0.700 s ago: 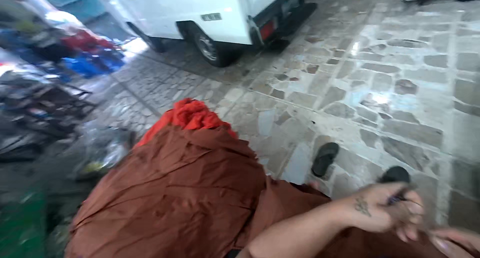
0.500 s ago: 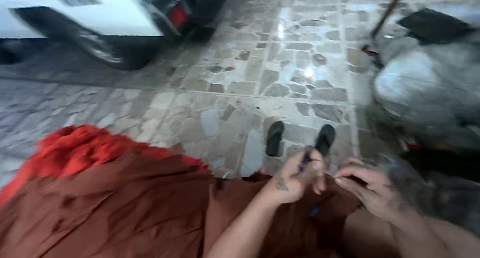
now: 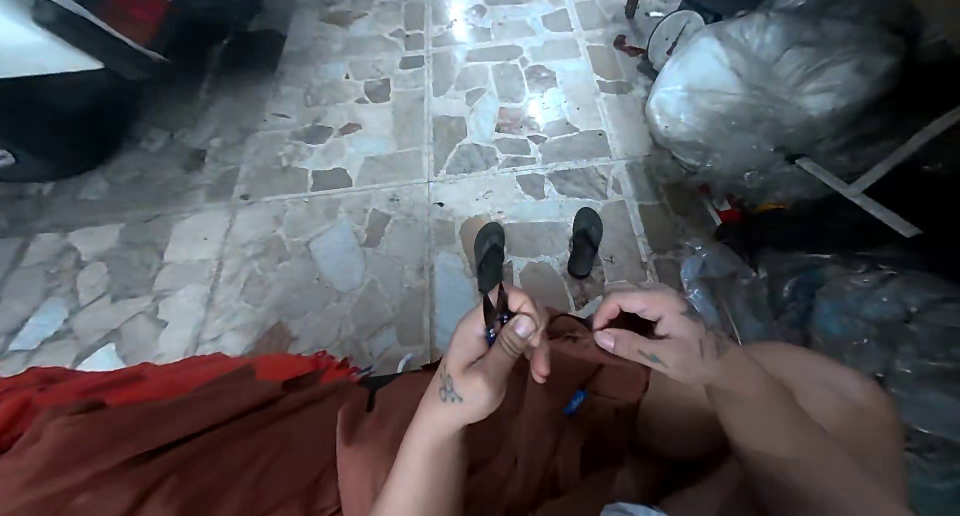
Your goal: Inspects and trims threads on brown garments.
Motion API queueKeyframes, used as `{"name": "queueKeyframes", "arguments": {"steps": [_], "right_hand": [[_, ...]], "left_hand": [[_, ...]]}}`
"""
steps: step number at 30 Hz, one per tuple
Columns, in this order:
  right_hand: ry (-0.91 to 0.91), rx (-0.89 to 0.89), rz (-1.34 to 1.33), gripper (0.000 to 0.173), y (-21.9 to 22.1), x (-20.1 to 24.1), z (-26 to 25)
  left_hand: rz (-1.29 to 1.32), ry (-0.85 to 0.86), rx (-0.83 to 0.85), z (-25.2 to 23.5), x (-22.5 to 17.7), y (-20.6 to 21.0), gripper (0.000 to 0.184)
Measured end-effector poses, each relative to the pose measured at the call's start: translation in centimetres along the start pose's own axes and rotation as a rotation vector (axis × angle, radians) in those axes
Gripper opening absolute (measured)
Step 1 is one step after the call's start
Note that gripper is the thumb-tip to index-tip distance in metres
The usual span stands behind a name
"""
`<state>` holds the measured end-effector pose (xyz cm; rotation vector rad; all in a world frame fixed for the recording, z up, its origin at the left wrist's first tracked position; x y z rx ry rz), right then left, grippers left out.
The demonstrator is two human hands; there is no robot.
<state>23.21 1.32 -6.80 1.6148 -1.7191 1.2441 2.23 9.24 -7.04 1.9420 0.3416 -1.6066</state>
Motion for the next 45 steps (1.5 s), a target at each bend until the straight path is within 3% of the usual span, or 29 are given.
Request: {"name": "queueKeyframes", "arguments": {"steps": [23,36,45], "right_hand": [[0.003,-0.134,0.045,0.017,0.2,-0.5,-0.1],[0.015,-0.040,0.057,0.021,-0.4,-0.6,0.0],[0.078,-0.072,0.018,0.020,-1.2,-1.5,0.4]], "left_hand": [[0.015,0.004,0.003,0.1,0.1,-0.4,0.019],[0.034,-0.013,0.036,0.1,-0.2,-1.0,0.018],[0.050,-0.012,-0.007,0.8,-1.1,-3.2,0.019]]}}
Point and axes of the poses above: each hand's wrist, its own z-axis away from the middle knuckle, its own y-axis out of the palm, x = y × z, the point moved 3 cm from there along -z, towards the middle knuckle, and after that the axes turned 13 degrees about -y, right-handed, at the moved point
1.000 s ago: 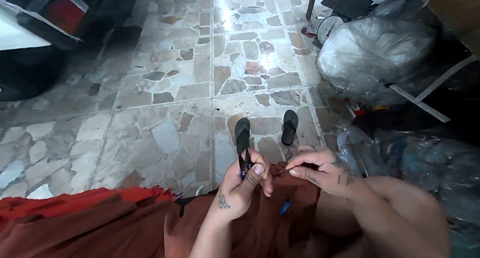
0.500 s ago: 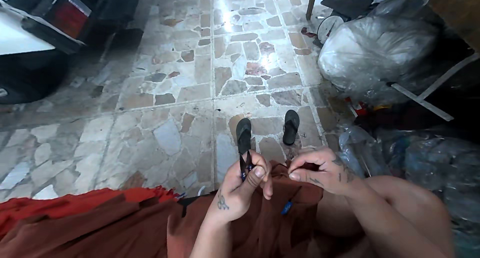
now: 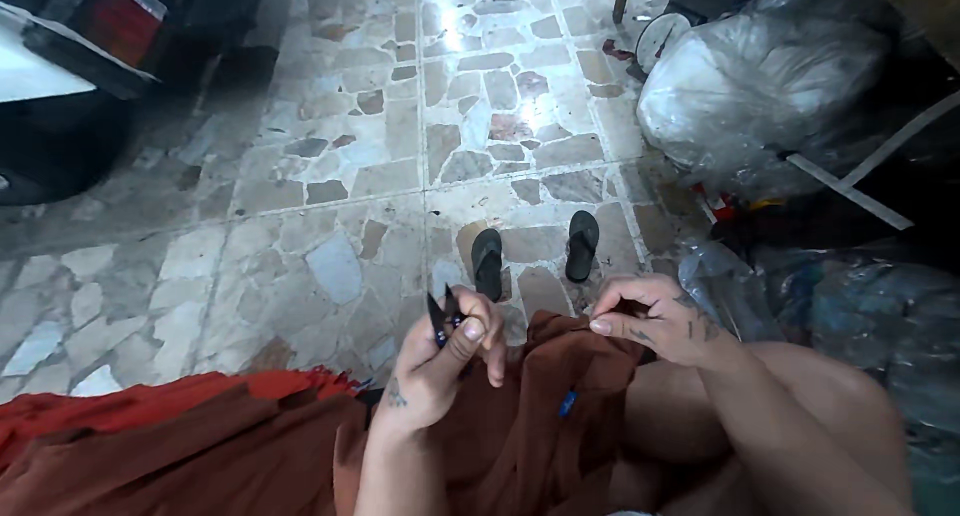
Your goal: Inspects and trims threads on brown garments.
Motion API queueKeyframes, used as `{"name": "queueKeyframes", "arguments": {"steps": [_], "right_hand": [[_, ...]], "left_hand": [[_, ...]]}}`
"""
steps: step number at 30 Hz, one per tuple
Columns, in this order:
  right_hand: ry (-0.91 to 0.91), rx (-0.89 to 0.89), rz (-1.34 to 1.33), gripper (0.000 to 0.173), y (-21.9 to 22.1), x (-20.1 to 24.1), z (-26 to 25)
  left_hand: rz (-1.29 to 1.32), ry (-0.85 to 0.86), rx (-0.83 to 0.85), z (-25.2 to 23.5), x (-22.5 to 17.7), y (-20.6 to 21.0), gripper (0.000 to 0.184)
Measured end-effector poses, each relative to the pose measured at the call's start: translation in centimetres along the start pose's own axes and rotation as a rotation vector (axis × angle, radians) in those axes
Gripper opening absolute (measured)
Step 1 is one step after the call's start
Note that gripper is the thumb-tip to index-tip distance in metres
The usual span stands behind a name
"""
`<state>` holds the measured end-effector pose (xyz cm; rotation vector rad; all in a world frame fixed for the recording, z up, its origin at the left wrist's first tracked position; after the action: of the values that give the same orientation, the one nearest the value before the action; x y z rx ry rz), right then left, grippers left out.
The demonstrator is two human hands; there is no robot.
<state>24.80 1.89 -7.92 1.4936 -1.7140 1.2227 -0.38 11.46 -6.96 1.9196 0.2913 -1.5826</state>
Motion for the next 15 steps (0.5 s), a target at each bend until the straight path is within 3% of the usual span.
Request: {"name": "queueKeyframes", "arguments": {"steps": [4,8,12,15], "right_hand": [[0.067,-0.065,0.060,0.017,-1.3,-0.4,0.3],[0.076,0.044,0.020,0.022,-0.2,-0.3,0.1],[0.013,0.160,-0.090,0.026,3.4,0.0,0.0],[-0.010,0.040,0.045,0.042,3.3,0.4,-0.7]], "left_hand": [[0.161,0.050,-0.145,0.9,-1.9,-2.4,0.014],[0.145,0.011,-0.289,0.3,-1.2,-2.6,0.017],[-0.040,-0.148,-0.207,-0.8,1.1,0.1,0.019],[-0.125,-0.173,-0.139,-1.3,1.7,1.7,0.020]]}}
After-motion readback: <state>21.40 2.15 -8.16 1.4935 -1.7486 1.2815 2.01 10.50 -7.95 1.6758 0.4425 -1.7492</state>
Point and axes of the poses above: each hand's wrist, its own z-axis away from the middle knuckle, its own y-axis out of the palm, x = y × z, the point moved 3 cm from there along -z, towards the middle knuckle, and after that the axes turned 13 degrees about -y, right-handed, at the moved point
